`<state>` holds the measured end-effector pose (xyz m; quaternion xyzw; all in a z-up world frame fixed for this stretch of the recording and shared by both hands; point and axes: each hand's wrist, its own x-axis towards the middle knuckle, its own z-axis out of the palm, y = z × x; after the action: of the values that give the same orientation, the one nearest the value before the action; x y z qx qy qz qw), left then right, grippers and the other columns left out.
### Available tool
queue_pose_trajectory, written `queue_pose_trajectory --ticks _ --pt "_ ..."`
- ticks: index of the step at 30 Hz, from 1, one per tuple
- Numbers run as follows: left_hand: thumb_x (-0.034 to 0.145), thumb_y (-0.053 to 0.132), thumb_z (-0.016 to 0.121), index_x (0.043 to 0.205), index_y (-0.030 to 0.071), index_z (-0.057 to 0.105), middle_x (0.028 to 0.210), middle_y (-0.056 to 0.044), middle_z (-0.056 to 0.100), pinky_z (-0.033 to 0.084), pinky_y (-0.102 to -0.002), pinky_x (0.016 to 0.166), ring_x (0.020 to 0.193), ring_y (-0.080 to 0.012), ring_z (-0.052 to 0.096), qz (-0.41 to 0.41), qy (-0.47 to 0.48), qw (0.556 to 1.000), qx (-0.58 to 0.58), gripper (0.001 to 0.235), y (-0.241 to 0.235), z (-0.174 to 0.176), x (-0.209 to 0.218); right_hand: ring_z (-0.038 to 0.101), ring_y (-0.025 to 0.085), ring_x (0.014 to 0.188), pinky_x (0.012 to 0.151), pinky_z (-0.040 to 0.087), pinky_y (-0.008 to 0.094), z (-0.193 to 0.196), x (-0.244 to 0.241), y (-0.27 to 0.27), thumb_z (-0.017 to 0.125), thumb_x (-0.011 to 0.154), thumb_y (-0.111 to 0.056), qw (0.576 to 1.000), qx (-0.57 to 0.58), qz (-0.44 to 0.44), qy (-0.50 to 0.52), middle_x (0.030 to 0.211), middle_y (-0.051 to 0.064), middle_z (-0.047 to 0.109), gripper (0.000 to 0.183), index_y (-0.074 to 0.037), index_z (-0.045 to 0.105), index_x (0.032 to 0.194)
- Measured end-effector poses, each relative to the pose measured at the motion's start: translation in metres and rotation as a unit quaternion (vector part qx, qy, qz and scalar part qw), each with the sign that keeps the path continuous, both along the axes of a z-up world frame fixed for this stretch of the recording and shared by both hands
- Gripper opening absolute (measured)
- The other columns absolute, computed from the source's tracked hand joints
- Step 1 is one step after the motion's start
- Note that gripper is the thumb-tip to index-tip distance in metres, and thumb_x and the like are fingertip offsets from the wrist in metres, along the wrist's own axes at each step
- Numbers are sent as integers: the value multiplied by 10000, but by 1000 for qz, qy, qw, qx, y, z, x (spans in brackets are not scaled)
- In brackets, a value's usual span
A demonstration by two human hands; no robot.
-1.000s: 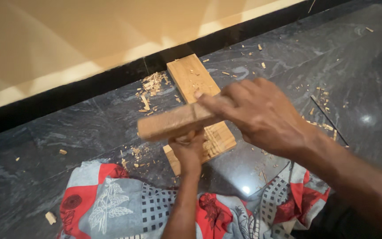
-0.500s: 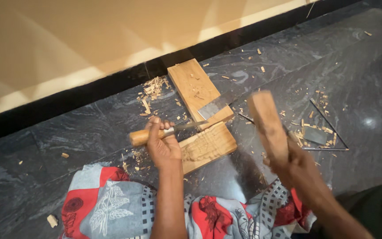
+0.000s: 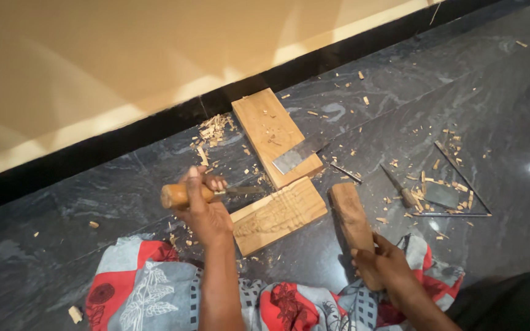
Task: The person carves a wooden plank using a chisel and mallet. They repeatedly strike the chisel to remove wood shavings and shape the plank.
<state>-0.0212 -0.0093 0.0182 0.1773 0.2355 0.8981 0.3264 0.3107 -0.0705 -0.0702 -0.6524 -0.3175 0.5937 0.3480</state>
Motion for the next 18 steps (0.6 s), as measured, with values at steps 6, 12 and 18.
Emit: queue_pose_trajectory --ticks 6,12,18 --pt "873 -61 712 1026 -55 662 799 -102 644 552 -347 678 685 -181 616 -53 43 996 -49 161 6 -2 11 615 199 635 578 510 343 10 0 -2 744 788 -160 1000 0 14 -4 809 113 673 542 -25 638 1303" --pt "856 -91 704 1038 -59 669 905 -108 662 572 -342 677 699 -165 631 -72 24 996 -44 188 7 -16 22 619 189 668 596 504 340 14 -3 -3 743 803 -170 1000 2 21 -18 822 112 678 519 -17 654 1291" --pt "796 -125 683 1001 -39 637 964 -126 705 564 -308 611 698 -162 650 -67 3 994 -83 228 12 -26 27 615 184 645 575 512 328 14 -3 -3 741 802 -156 1000 3 16 -9 821 107 676 522 -34 634 1298"
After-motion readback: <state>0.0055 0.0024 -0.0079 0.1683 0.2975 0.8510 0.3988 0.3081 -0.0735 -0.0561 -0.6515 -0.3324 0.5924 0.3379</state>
